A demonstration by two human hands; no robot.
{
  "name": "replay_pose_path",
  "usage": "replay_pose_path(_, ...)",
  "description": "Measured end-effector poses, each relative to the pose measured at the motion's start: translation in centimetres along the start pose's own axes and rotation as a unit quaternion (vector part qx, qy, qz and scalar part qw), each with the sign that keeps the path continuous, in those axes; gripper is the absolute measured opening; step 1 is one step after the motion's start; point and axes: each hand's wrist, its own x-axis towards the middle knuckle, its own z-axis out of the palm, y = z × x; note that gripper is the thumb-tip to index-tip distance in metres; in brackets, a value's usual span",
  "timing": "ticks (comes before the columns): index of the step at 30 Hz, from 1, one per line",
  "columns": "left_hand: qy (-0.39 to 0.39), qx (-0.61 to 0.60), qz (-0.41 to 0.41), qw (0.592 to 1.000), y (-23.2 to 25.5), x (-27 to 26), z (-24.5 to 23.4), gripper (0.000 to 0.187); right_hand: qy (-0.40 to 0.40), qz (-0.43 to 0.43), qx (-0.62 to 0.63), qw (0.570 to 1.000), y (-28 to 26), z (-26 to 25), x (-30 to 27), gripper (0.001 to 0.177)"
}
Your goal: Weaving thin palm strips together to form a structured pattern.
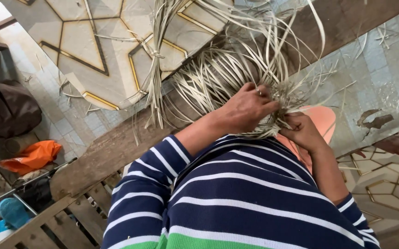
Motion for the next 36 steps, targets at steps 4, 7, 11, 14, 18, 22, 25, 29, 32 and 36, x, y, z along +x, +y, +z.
replay_pose_path(4, -0.088, -0.011, -0.032, 0.996, 0.6, -0.9, 0.2, 0.017, 0.01, 0.024, -0.013, 1.0, -4.0, 0.3, 0.1, 0.008)
replay_pose_path(7, 0.037, 0.025, 0.037, 0.998, 0.0, -2.4, 3.2, 0.005, 0.03, 0.035, -0.021, 0.999, -1.5, 0.2, -0.4, 0.009)
replay_pose_path(11, 0.042, 0.108, -0.12, 0.986, 1.0, -1.8, 5.1, 0.014, 0.02, 0.028, -0.056, 0.998, -1.7, -0.4, -0.6, 0.011)
replay_pose_path(14, 0.126, 0.152, -0.143, 0.97, 0.0, -0.2, 6.0, 0.02, -0.002, 0.027, -0.095, 0.995, -6.5, -0.5, -0.3, 0.014)
replay_pose_path(18, 0.108, 0.155, -0.099, 0.977, -1.2, 1.4, 5.0, 0.011, -0.041, 0.006, -0.207, 0.977, -12.6, 0.0, 0.1, 0.027)
replay_pose_path(22, 0.139, 0.167, -0.083, 0.972, -5.7, 4.3, 5.1, 0.009, -0.046, 0.013, -0.181, 0.982, -10.9, 0.8, -0.1, 0.017)
replay_pose_path(25, 0.141, 0.222, -0.179, 0.948, -8.1, 6.4, 1.3, 0.037, -0.117, 0.002, -0.129, 0.985, -10.3, 0.1, -0.3, 0.013)
replay_pose_path(29, 0.322, -0.034, -0.171, 0.931, -7.8, 5.8, -4.1, 0.01, 0.0, 0.078, 0.032, 0.996, -7.0, -0.7, -1.5, 0.005)
replay_pose_path(32, 0.241, -0.187, -0.189, 0.933, -4.7, 4.9, -5.1, 0.023, 0.044, 0.083, 0.105, 0.99, -4.4, -1.5, -1.9, 0.016)
replay_pose_path(36, -0.11, -0.289, -0.208, 0.928, -1.0, 4.8, -4.6, 0.011, 0.058, -0.002, 0.161, 0.985, -5.4, -1.5, -1.2, 0.008)
